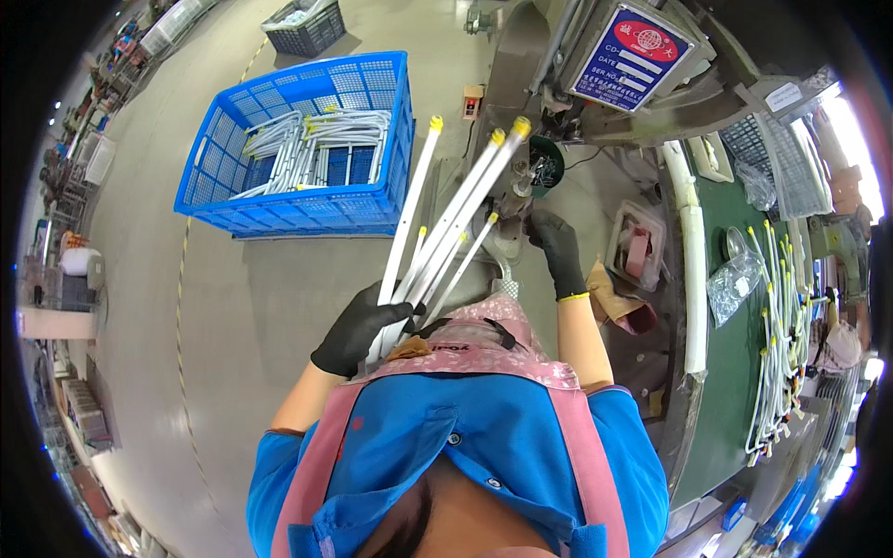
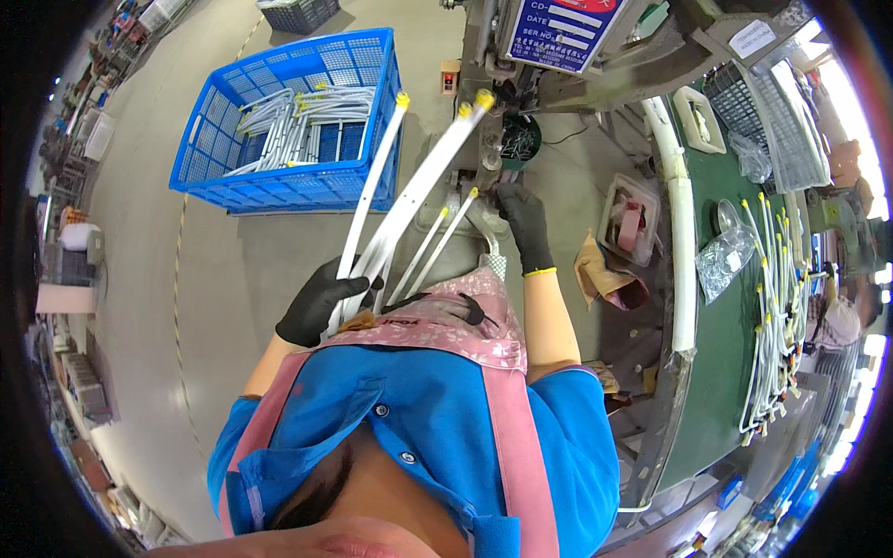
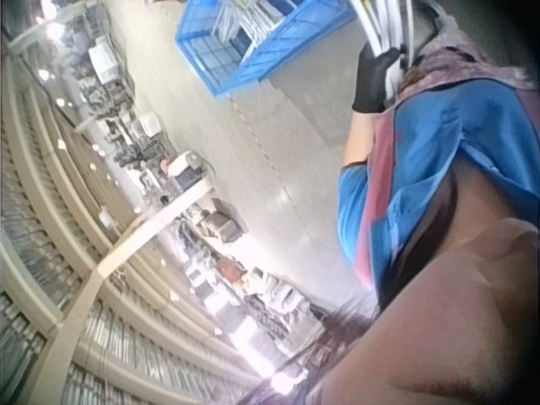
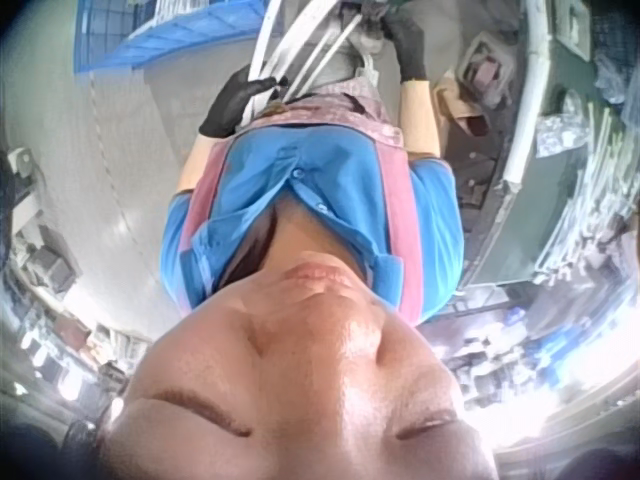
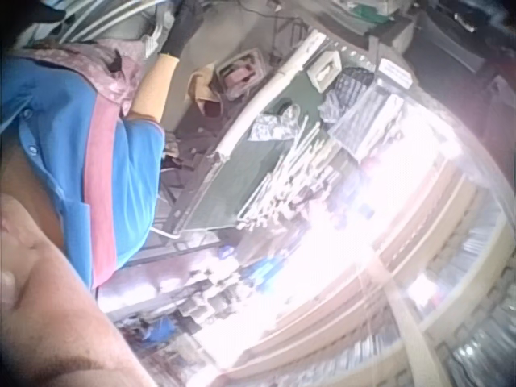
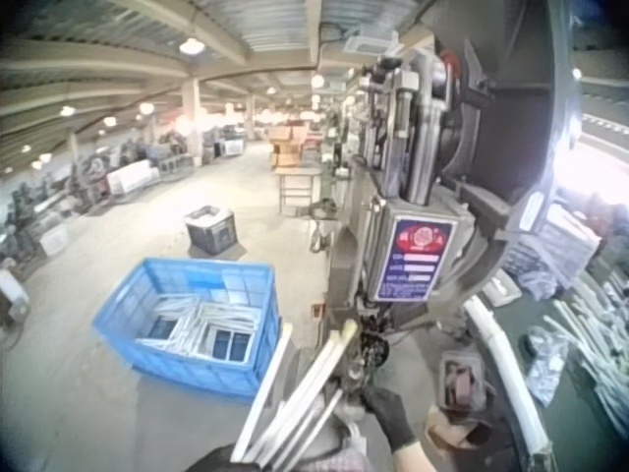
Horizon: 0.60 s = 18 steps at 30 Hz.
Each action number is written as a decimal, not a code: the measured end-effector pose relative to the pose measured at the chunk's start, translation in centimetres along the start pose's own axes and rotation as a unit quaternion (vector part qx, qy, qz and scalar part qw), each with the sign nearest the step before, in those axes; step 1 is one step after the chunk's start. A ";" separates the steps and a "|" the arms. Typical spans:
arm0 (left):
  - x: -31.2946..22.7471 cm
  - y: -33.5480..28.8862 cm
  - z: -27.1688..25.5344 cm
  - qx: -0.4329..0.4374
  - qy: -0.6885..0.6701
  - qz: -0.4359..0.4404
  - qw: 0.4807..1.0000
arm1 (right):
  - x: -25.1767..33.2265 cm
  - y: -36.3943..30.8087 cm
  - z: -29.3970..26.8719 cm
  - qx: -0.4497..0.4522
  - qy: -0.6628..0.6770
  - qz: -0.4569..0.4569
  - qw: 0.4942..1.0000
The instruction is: The person picks white plastic hangers from a blue crate, attaches yellow plastic caps to the ends using a machine, and places the finished hangers back into the crate. The process is repeated multiple times.
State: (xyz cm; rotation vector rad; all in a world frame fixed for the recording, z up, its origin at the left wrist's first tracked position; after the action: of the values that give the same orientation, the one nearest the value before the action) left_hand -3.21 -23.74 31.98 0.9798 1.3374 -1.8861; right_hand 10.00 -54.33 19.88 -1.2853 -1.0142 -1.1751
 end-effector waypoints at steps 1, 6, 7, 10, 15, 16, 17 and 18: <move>0.0 -0.2 0.0 -0.021 0.007 -0.010 1.000 | -0.3 -0.3 -0.1 0.017 -0.016 0.009 1.000; -0.9 -1.8 1.1 -0.077 0.025 0.098 0.992 | -1.5 -0.5 0.2 0.121 -0.072 0.031 0.990; -0.8 -2.1 1.6 -0.094 0.022 0.116 0.989 | -1.8 -0.3 0.5 0.138 -0.066 0.040 0.987; -0.4 -3.2 3.4 -0.156 0.034 0.157 0.974 | -3.0 0.0 2.0 0.233 -0.075 0.055 0.968; -0.7 -7.1 7.2 -0.322 0.002 0.249 0.914 | -3.8 -3.0 4.5 0.471 -0.127 0.078 0.869; -0.6 -8.0 8.1 -0.372 -0.014 0.244 0.896 | -3.8 -4.3 4.8 0.498 -0.150 0.092 0.849; -0.6 -8.8 9.2 -0.395 -0.036 0.254 0.882 | -3.2 -5.4 5.4 0.540 -0.183 0.052 0.820; -0.9 -9.7 10.6 -0.412 -0.050 0.285 0.864 | -2.9 -6.9 5.8 0.562 -0.189 0.090 0.800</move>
State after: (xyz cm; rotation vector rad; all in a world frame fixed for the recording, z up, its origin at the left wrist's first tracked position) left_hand -12.98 -30.91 39.75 0.6849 1.3877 -0.7697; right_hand 3.17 -47.93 18.44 -0.5886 -1.4953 -0.0118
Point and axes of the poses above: each hand's wrist, its own y-axis towards the middle knuckle, its own z-axis out of the palm, x = y × z, the point moved 5 cm from there along y, towards the middle knuckle, and after that the axes turned 1 degree about -x, right-handed, at the moved point
